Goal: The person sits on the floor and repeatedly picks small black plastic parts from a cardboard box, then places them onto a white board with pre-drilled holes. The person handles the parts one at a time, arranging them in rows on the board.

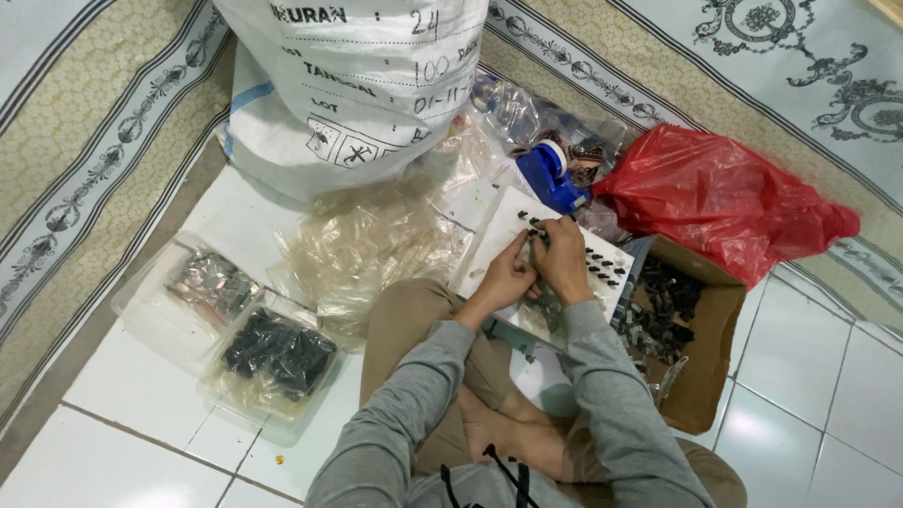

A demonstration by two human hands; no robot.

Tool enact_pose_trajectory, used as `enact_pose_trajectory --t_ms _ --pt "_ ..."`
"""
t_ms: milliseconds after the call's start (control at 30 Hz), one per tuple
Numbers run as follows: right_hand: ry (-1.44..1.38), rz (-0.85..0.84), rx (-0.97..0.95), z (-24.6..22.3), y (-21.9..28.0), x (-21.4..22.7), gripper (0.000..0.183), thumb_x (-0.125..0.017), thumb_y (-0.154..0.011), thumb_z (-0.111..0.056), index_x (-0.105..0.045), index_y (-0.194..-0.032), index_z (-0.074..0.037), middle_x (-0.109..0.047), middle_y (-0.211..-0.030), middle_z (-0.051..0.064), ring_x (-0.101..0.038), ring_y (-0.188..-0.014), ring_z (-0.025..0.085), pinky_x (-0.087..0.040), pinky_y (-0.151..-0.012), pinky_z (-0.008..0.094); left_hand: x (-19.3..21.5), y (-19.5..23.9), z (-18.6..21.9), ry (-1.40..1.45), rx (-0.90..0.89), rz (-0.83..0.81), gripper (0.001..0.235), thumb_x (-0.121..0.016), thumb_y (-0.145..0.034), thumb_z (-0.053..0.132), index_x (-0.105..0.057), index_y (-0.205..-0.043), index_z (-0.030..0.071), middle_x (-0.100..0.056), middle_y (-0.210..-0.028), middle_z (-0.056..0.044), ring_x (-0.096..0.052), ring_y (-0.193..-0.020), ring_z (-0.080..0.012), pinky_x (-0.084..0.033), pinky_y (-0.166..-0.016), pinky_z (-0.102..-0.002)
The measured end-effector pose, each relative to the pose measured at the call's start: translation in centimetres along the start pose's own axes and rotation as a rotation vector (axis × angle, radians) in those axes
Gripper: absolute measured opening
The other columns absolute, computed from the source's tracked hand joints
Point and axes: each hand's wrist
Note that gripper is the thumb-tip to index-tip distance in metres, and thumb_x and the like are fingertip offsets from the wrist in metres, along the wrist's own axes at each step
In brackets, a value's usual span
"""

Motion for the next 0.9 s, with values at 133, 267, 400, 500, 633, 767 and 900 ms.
enact_pose_trajectory --t_ms 133,267,400,500,633,767,900 --pt "-0.006 0.033 0.022 -0.9 0.3 0.9 0.022 -0.078 -0.082 -0.012 -0.073 -0.104 -0.012 -0.058 -0.087 0.011 -0.063 -0.088 0.034 -0.051 -0.083 0.045 0.1 -0.2 -0.6 0.0 0.013 0.009 0.082 -0.053 -0.089 -0.002 -0.018 -0.162 0.003 -0.068 -0.091 -0.025 -0.074 -0.071 -0.0337 -0.067 -0.066 -0.041" --pt "-0.087 0.07 -0.021 -2.1 2.0 2.1 0.017 -0.073 -0.087 -0.007 -0.071 -0.104 -0.007 -0.057 -0.086 0.011 -0.063 -0.086 0.034 -0.049 -0.082 0.042 1.0 -1.7 -3.9 -0.007 0.025 0.012 0.083 -0.056 -0.09 -0.003 -0.018 -0.163 0.003 -0.066 -0.096 -0.022 -0.073 -0.076 -0.0294 -0.067 -0.069 -0.038" --pt "-0.143 0.126 -0.033 -2.2 4.9 2.6 0.015 -0.072 -0.087 -0.005 -0.073 -0.102 -0.006 -0.057 -0.084 0.012 -0.062 -0.085 0.035 -0.049 -0.08 0.044 0.7 -0.5 -1.9 -0.033 0.032 0.002 0.081 -0.059 -0.094 0.001 -0.018 -0.164 0.003 -0.065 -0.104 -0.023 -0.069 -0.085 -0.0257 -0.064 -0.076 -0.038" --pt "-0.18 0.145 -0.054 -1.9 8.1 4.3 0.015 -0.068 -0.092 -0.007 -0.072 -0.106 -0.005 -0.057 -0.085 0.013 -0.061 -0.085 0.035 -0.049 -0.082 0.045 0.6 -0.1 -2.3 -0.046 -0.031 0.011 0.077 -0.061 -0.096 0.0 -0.023 -0.162 0.004 -0.068 -0.104 -0.024 -0.071 -0.088 -0.0269 -0.064 -0.076 -0.04" --pt "-0.211 0.182 -0.121 0.6 12.3 6.1 0.014 -0.068 -0.093 -0.008 -0.073 -0.106 -0.006 -0.06 -0.085 0.011 -0.063 -0.085 0.032 -0.05 -0.08 0.042 0.4 0.4 -2.6 -0.16 -0.067 0.002 0.06 -0.064 -0.097 0.004 -0.043 -0.154 0.002 -0.071 -0.103 -0.022 -0.072 -0.091 -0.0262 -0.063 -0.078 -0.042" --pt "-0.207 0.15 -0.238 4.1 16.6 8.9 0.015 -0.068 -0.093 -0.008 -0.074 -0.106 -0.007 -0.061 -0.084 0.01 -0.065 -0.084 0.03 -0.051 -0.077 0.039 -2.1 1.9 -0.9 -0.377 -0.093 0.057 0.044 -0.068 -0.094 0.005 -0.062 -0.138 0.003 -0.073 -0.101 -0.019 -0.07 -0.09 -0.0243 -0.059 -0.079 -0.04" --pt "-0.146 -0.075 -0.421 9.8 20.0 10.4 0.021 -0.067 -0.093 -0.009 -0.073 -0.11 0.002 -0.067 -0.094 0.021 -0.068 -0.092 0.037 -0.056 -0.078 0.043 -8.4 4.6 2.9 -0.623 -0.133 -0.058 0.038 -0.063 -0.097 0.008 -0.063 -0.132 -0.004 -0.071 -0.102 -0.027 -0.07 -0.098 -0.0378 -0.058 -0.084 -0.049"
Point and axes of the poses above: each hand's wrist, its own y-axis away from the middle knuckle, its own x-axis out of the back of the hand, z = x × y
